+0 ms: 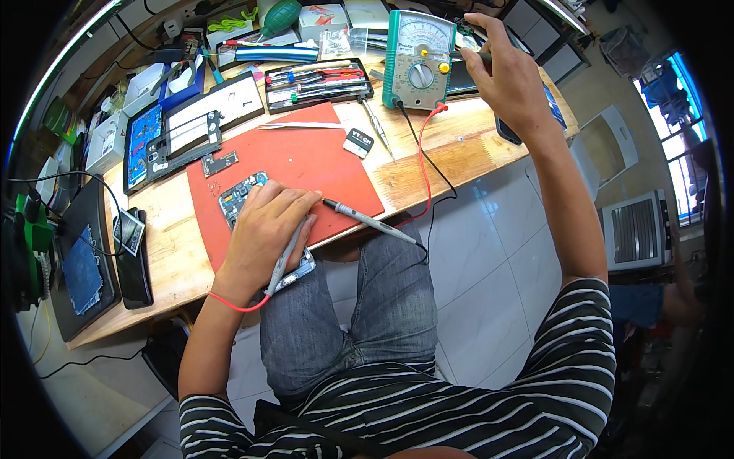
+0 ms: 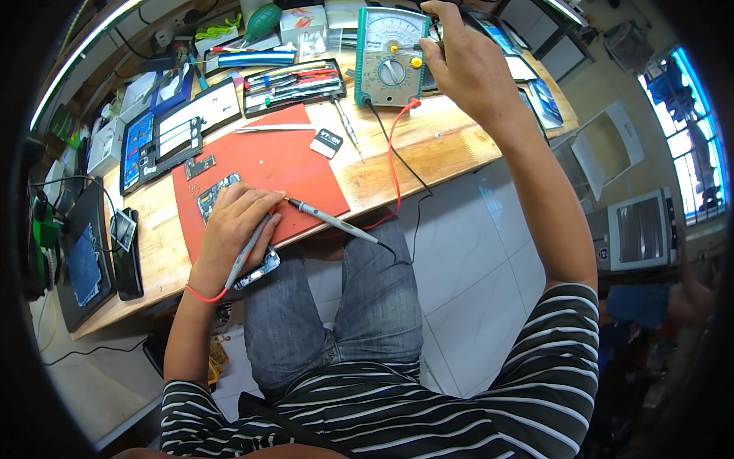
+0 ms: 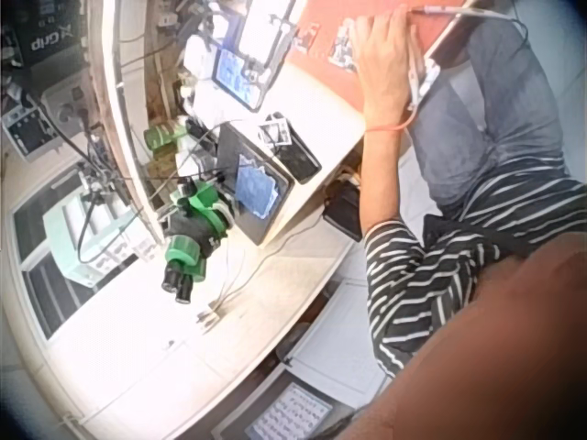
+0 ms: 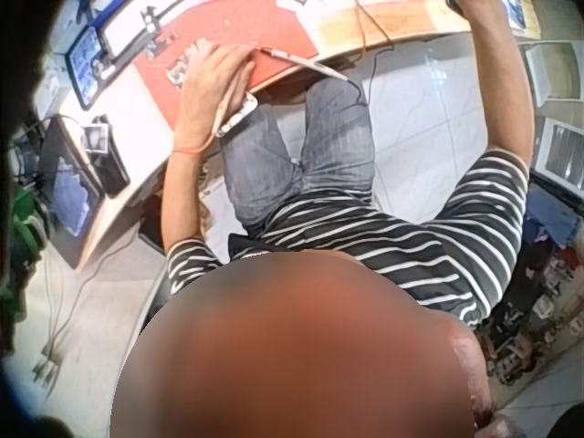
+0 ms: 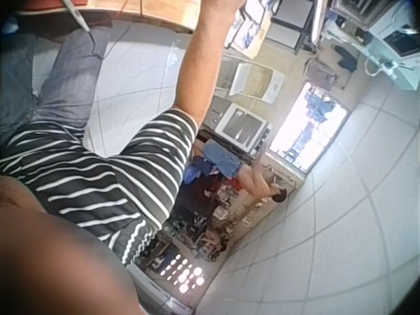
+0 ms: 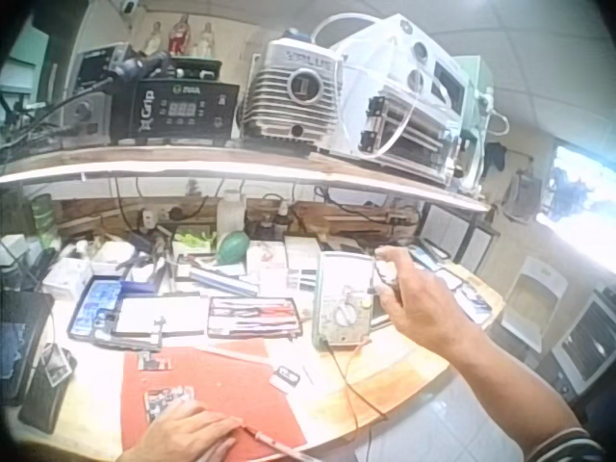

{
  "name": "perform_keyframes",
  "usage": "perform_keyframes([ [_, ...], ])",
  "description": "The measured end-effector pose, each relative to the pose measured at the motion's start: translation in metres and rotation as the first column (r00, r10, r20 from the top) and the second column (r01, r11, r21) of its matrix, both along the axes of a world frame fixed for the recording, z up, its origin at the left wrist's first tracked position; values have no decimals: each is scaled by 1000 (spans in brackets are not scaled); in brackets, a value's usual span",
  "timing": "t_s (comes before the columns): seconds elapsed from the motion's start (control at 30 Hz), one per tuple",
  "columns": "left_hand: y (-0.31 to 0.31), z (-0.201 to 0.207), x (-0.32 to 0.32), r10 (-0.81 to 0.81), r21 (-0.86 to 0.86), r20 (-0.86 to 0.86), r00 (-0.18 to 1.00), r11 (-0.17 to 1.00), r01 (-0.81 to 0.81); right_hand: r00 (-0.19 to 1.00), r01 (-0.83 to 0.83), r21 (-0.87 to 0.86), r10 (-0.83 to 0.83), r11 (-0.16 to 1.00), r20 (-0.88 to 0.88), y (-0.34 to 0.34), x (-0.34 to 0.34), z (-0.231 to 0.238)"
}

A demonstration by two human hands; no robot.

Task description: The person uses a multimeter to test points on a disassembled mobile phone motherboard. They adjust the multimeter dial, hold the probes, and repeatedly touch different contacts on the board while seated at a cluttered workbench.

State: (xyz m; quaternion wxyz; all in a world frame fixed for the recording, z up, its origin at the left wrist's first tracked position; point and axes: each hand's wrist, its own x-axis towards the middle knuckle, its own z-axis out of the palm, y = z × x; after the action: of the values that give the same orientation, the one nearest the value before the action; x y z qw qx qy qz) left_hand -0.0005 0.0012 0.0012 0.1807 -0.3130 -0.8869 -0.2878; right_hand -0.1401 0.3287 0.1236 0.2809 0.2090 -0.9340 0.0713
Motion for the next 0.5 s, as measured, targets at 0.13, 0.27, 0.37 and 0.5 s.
perform_keyframes([
  [0.13,0,0,0,0,-7,-8,1000,1000,0,1000,-25,-21,25,999,-7,0,-1,0],
  [0.27,0,1,0,-4,-4,4,1000,1000,4,1000,-15,-11,15,1000,-12,0,0,0],
  [0.37,0,1,0,-3,-2,3,1000,1000,3,1000,0,-5,0,1000,-8,0,0,1],
  [0.5,0,1,0,-1,-4,-1,1000,1000,1,1000,-15,-13,14,1000,-19,1,-2,1],
])
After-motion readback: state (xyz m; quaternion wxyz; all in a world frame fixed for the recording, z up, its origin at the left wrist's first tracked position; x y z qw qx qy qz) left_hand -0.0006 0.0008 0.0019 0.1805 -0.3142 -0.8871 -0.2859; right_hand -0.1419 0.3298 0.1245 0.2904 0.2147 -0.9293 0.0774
